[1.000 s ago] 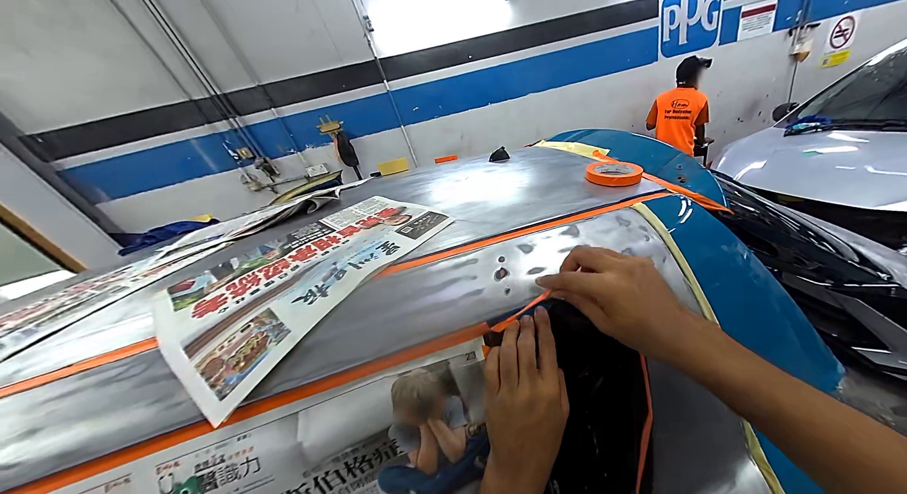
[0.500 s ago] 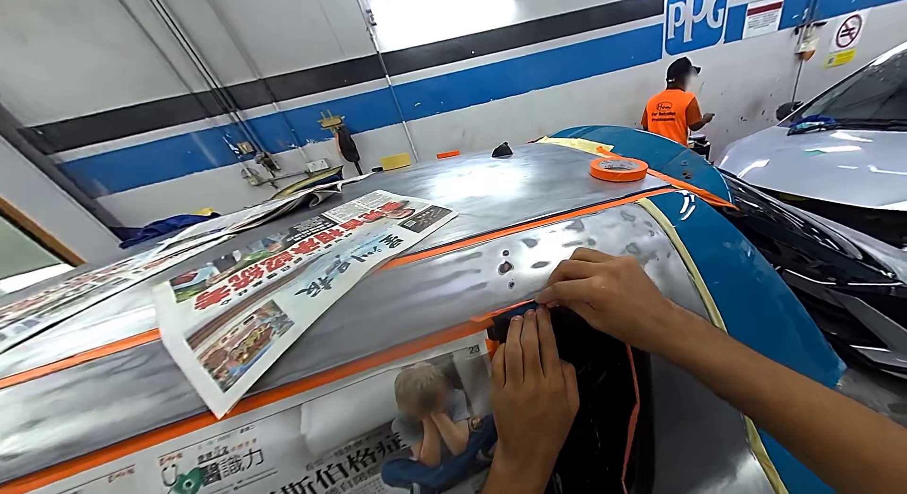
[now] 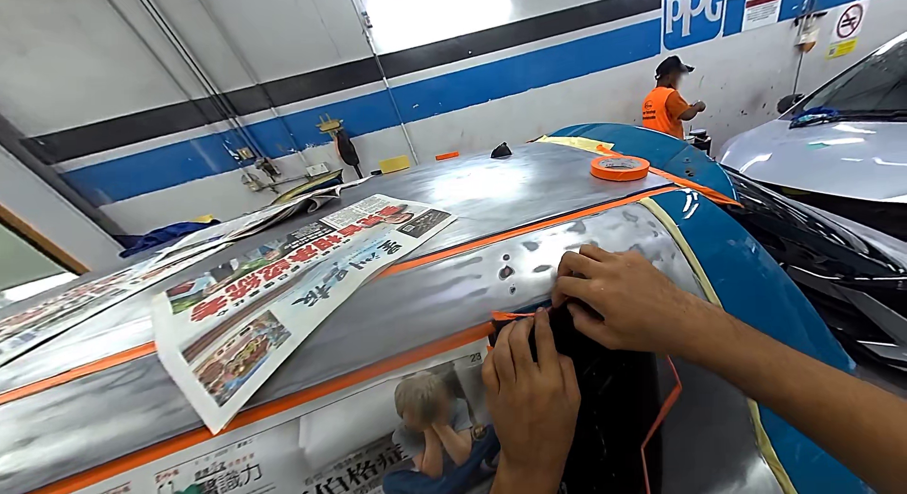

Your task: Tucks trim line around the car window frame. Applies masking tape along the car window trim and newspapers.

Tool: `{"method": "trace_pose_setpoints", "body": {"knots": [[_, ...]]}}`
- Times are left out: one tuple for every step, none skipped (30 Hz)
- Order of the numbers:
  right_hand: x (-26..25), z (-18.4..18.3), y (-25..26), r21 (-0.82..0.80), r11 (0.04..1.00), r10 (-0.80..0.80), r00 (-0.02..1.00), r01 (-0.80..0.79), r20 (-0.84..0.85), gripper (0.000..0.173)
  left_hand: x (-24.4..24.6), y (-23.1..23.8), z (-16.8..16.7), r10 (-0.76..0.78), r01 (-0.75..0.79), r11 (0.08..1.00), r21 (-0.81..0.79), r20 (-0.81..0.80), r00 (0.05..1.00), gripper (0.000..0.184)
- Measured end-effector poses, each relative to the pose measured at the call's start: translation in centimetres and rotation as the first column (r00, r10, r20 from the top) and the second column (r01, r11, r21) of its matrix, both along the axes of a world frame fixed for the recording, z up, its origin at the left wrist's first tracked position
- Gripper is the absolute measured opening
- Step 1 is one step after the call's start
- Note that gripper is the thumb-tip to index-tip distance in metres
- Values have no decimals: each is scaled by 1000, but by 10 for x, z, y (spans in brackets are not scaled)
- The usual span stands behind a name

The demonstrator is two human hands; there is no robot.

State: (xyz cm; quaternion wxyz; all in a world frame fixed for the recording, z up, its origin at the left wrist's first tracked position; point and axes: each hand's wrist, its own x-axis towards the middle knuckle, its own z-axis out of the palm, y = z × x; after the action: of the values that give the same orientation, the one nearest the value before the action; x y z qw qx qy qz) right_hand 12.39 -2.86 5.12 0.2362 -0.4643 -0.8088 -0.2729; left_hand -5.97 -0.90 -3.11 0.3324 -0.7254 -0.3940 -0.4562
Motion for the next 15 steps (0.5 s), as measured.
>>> {"method": "trace_pose_setpoints", "body": {"knots": [[0, -2, -2, -1, 1000, -14, 1000, 14, -10, 14, 1, -1, 2, -1, 1, 1000, -6, 7, 1000, 37], [0, -3, -3, 2, 1000, -29, 999, 29, -19, 15, 2, 0, 3, 5, -5, 1000, -10, 12, 1000, 37], [0, -6, -5, 12, 999, -43, 999, 44, -32, 17, 3, 0, 4, 5, -4, 1000, -14, 18, 1000, 36], [-1, -8, -6, 23, 998, -56, 997, 57, -49, 18, 4, 1, 4, 3, -3, 1000, -18, 23, 1000, 35], [-2, -10, -7, 39, 997, -64, 996, 66, -63, 19, 4, 1, 4, -1, 1, 1000, -19, 31, 1000, 33], [-2, -12, -8, 66, 995, -75, 994, 80, -75, 19, 5, 2, 4, -13, 14, 1000, -16, 44, 999, 32], [-1, -15, -8, 95, 990, -93, 992, 100, -80, 19, 5, 3, 4, -23, 24, 1000, -12, 55, 998, 30], [2, -19, -9, 118, 986, -106, 990, 116, -90, 18, 4, 3, 5, -32, 33, 999, -10, 69, 997, 29], [4, -24, -9, 148, 982, -105, 989, 120, -103, 18, 4, 4, 5, -38, 39, 999, -11, 83, 996, 28], [5, -29, -9, 192, 974, -100, 989, 120, -111, 18, 3, 4, 4, -42, 43, 999, -9, 94, 995, 28], [5, -33, -9, 240, 963, -99, 988, 125, -117, 18, 3, 5, 3, -45, 45, 999, -1, 102, 994, 28], [2, -36, -10, 275, 951, -112, 987, 140, -117, 19, 3, 5, 2, -45, 44, 999, 17, 105, 993, 27], [-1, -37, -10, 295, 943, -123, 986, 151, -113, 20, 2, 6, 2, -47, 43, 998, 44, 94, 994, 26], [-4, -36, -10, 305, 940, -125, 987, 150, -100, 22, 1, 8, 2, -41, 35, 996, 82, 68, 997, 24], [-6, -34, -10, 299, 944, -122, 989, 140, -81, 23, -1, 10, 2, -33, 30, 992, 123, 24, 999, 23]]}}
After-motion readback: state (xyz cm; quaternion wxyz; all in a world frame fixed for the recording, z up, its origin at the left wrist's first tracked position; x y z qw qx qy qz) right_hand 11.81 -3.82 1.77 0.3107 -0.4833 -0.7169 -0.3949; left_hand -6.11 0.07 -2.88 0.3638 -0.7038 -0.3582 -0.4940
